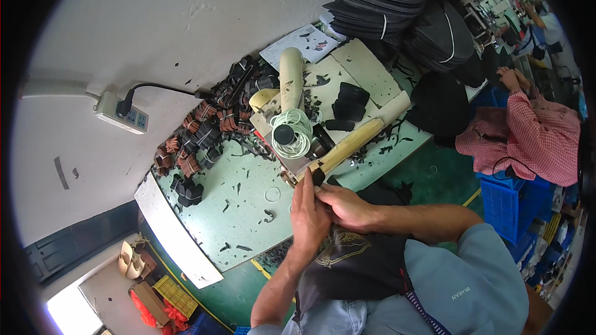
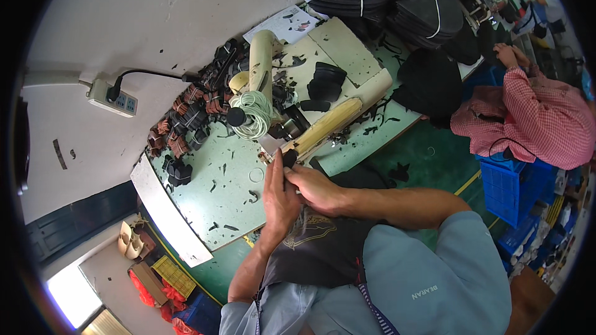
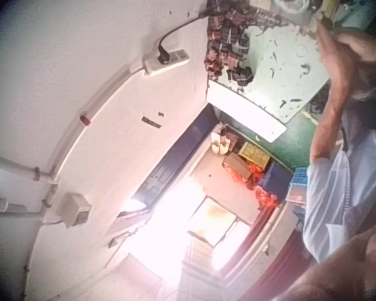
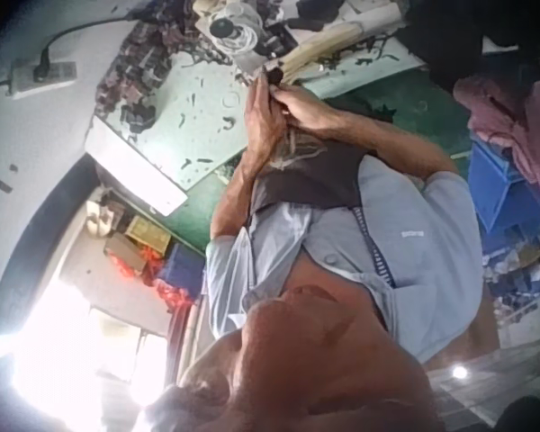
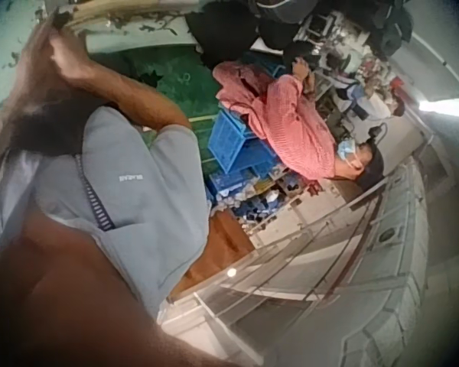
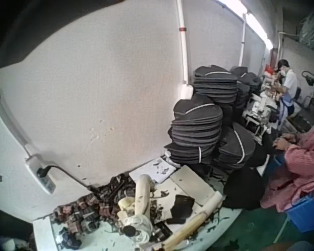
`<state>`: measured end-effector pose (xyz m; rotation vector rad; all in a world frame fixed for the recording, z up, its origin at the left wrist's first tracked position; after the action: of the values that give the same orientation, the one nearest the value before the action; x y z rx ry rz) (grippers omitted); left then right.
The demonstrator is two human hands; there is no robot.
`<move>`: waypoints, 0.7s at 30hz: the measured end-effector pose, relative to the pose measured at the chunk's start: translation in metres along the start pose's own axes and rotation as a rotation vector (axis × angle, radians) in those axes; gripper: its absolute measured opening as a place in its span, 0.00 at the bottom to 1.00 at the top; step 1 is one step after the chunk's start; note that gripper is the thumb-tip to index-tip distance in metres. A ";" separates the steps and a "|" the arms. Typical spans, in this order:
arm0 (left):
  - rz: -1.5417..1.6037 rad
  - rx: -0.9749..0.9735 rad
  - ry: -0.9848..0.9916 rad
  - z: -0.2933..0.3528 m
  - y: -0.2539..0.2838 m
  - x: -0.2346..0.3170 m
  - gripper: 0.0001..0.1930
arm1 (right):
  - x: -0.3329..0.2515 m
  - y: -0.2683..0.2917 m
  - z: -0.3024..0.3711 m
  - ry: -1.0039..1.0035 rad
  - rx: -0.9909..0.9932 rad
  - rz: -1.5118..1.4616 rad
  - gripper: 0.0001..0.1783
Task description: The person thins the edges of shoe upper components by feeding them through an industrial skiving machine.
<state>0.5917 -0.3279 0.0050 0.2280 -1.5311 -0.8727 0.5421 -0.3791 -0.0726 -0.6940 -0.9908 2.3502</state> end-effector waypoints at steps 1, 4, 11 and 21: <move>0.083 -0.122 0.040 -0.004 -0.002 -0.012 0.29 | -0.001 0.001 0.000 -0.002 -0.001 0.004 0.20; 0.339 -0.314 0.091 -0.013 -0.007 -0.055 0.22 | 0.002 0.003 0.004 -0.255 -0.188 0.523 0.17; 0.400 -0.442 0.512 -0.035 -0.003 -0.107 0.14 | -0.124 0.000 0.012 0.466 0.213 1.643 0.11; 0.304 -0.359 0.540 -0.055 -0.010 -0.104 0.18 | -0.139 -0.018 0.013 0.594 0.398 1.905 0.15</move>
<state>0.6580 -0.2920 -0.0860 -0.0340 -0.8612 -0.7489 0.6428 -0.4597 -0.0156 -2.6449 0.9607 2.8677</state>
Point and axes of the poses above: each hand's wrist, its own z-axis away from the middle knuckle, its own y-axis out of the back of the hand, x = y × z, the point moved 10 cm from there along -z, towards the middle knuckle, and after that the axes turned 9 degrees about -x, right-handed, at the moved point
